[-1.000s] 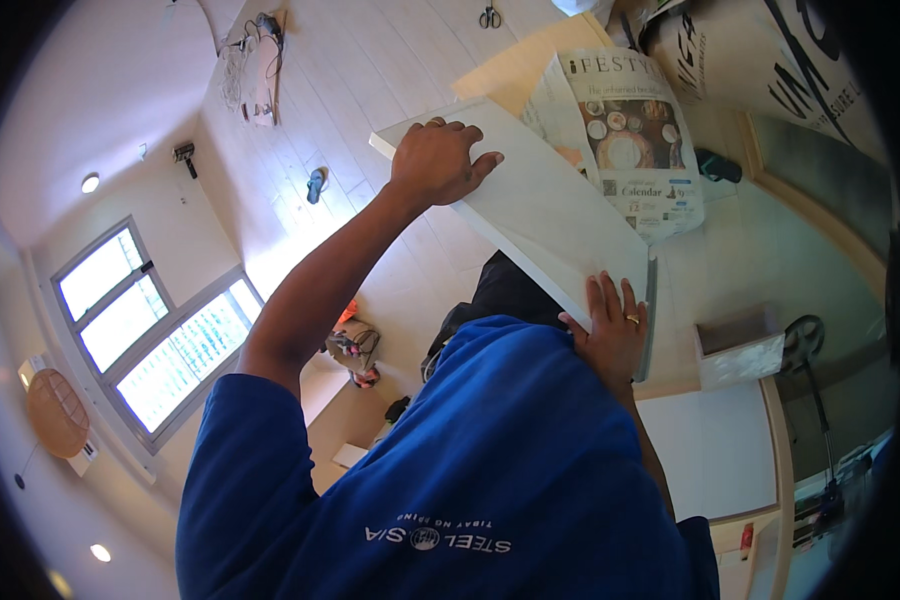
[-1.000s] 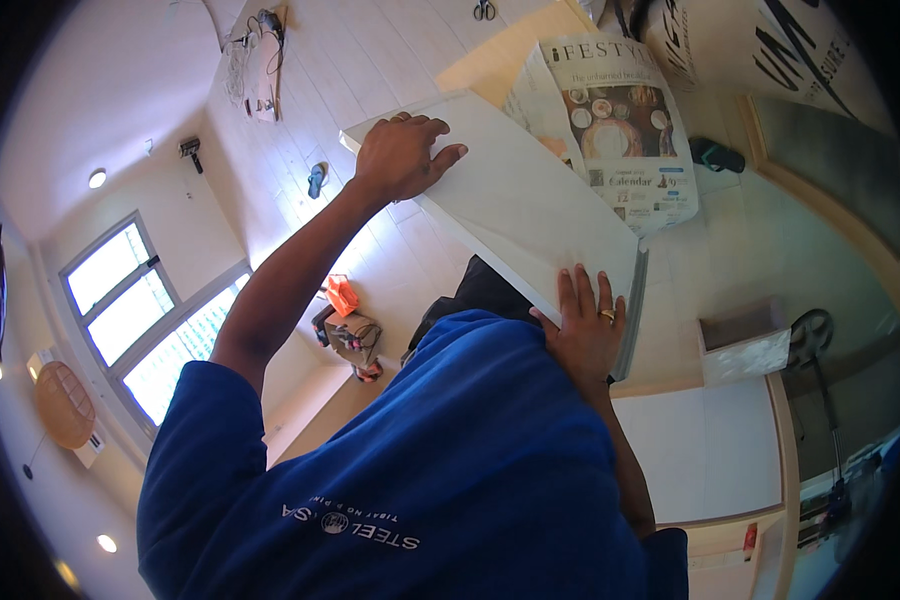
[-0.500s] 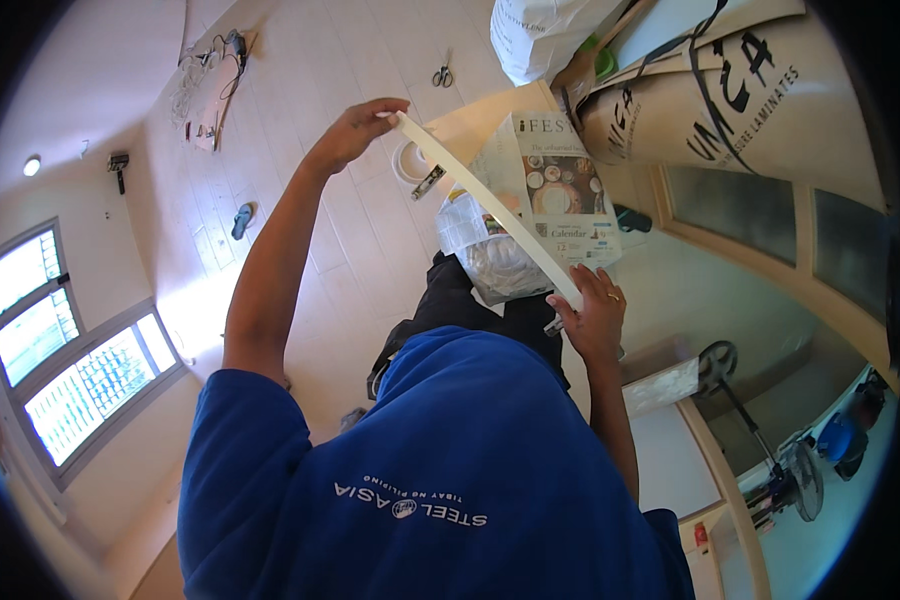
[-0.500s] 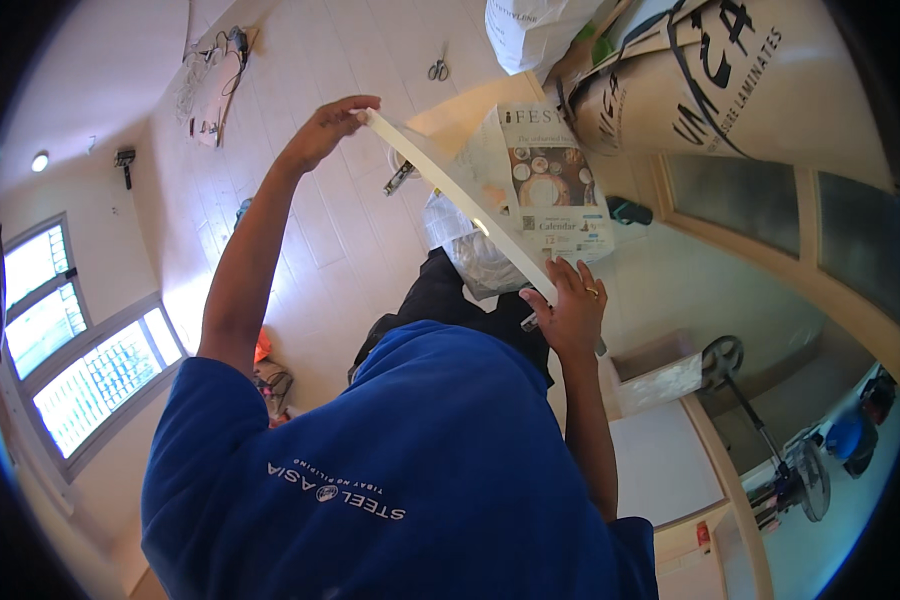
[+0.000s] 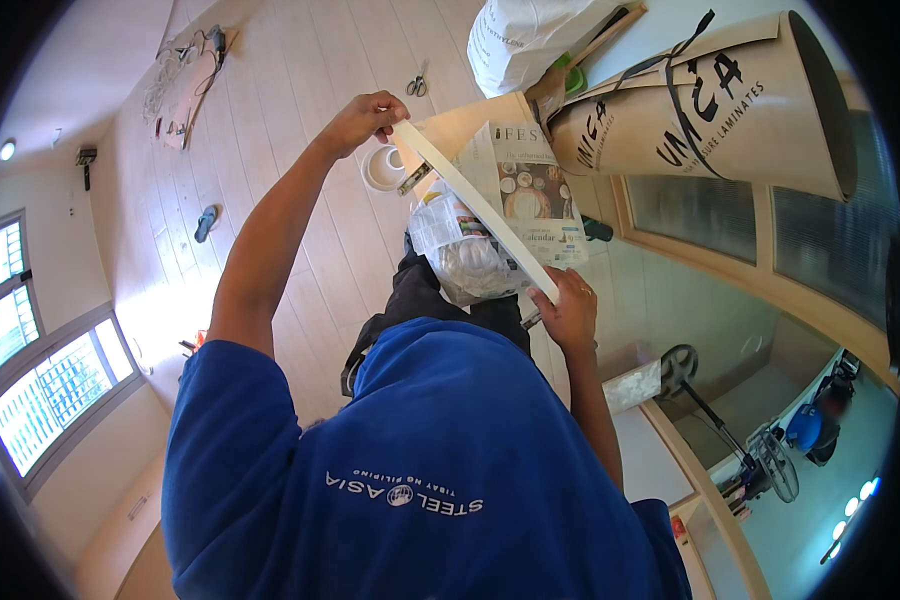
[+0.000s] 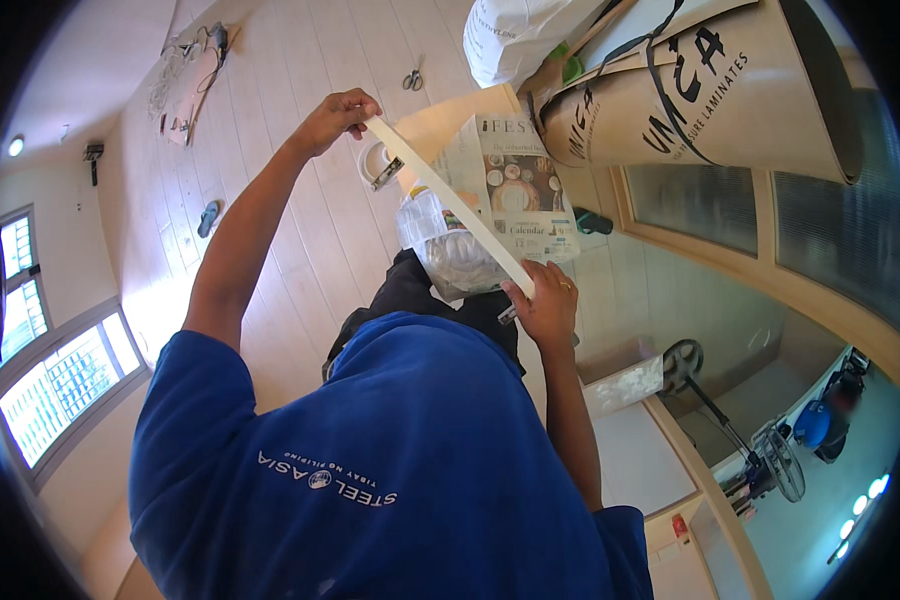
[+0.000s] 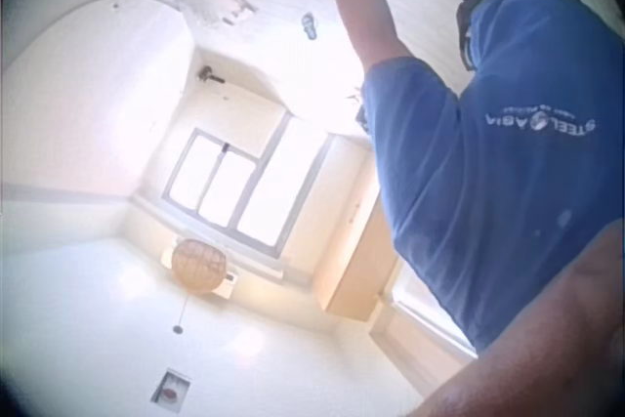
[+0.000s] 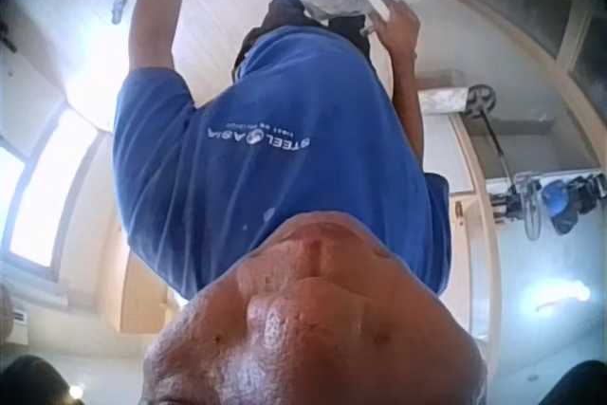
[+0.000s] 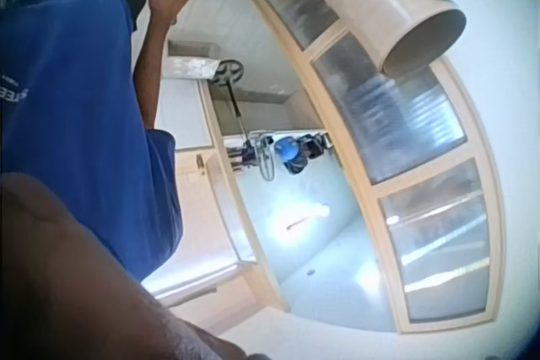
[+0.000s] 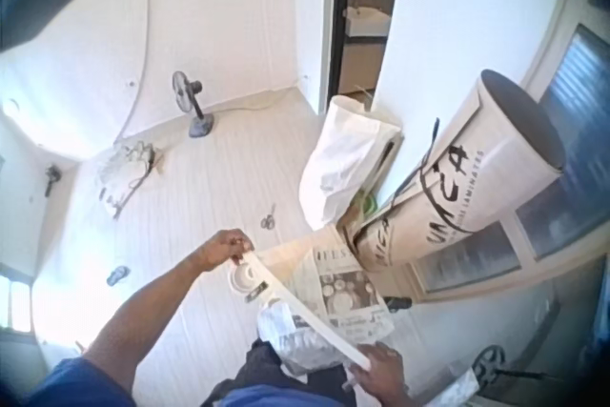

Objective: The person aligns and fits a white plastic edge strip along the edge of a white cabinet door, pressing it into place. The person repeatedly adjusts the strip and the door to ensure proper alignment.

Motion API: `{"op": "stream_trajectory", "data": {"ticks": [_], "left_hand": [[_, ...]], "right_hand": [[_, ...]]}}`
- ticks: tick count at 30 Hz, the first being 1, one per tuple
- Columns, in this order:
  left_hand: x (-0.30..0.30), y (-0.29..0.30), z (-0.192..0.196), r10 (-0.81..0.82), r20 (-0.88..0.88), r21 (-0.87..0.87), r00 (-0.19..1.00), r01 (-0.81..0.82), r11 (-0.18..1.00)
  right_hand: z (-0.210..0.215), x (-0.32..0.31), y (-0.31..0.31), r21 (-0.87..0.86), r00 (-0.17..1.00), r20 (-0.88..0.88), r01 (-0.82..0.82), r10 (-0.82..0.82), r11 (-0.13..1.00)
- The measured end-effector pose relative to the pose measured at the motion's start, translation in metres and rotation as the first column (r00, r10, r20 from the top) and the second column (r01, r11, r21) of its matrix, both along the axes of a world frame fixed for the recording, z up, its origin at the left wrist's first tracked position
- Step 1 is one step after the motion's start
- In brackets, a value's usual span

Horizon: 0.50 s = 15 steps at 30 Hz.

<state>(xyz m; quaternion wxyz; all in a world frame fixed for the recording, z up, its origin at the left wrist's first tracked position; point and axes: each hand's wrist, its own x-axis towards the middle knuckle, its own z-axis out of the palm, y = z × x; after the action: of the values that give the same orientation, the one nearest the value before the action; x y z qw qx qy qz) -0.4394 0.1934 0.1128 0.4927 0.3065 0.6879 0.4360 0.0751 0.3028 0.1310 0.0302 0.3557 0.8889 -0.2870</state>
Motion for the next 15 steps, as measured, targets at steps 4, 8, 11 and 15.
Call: {"op": "stream_trajectory", "data": {"ticks": [4, 8, 11, 15], "left_hand": [[0.007, 0.0, -0.001, 0.021, -0.022, 0.04, 1.0, -0.021, 0.999], [0.012, 0.006, -0.002, 0.067, -0.04, 0.003, 0.997, -0.066, 0.998], [0.007, 0.009, -0.01, 0.089, -0.03, 0.013, 0.996, -0.089, 0.996], [0.016, 0.008, -0.013, 0.188, -0.004, -0.023, 0.982, -0.188, 0.982]], "right_hand": [[-0.001, 0.001, -0.001, -0.005, 0.999, -0.038, 0.006, -0.006, 1.0], [0.01, -0.004, 0.002, -0.049, 0.999, 0.02, 0.029, -0.028, 0.998], [0.007, -0.004, 0.003, -0.016, 1.0, 0.016, 0.021, -0.021, 1.0], [0.024, -0.012, 0.007, -0.067, 0.998, 0.054, 0.029, -0.026, 0.997]]}}
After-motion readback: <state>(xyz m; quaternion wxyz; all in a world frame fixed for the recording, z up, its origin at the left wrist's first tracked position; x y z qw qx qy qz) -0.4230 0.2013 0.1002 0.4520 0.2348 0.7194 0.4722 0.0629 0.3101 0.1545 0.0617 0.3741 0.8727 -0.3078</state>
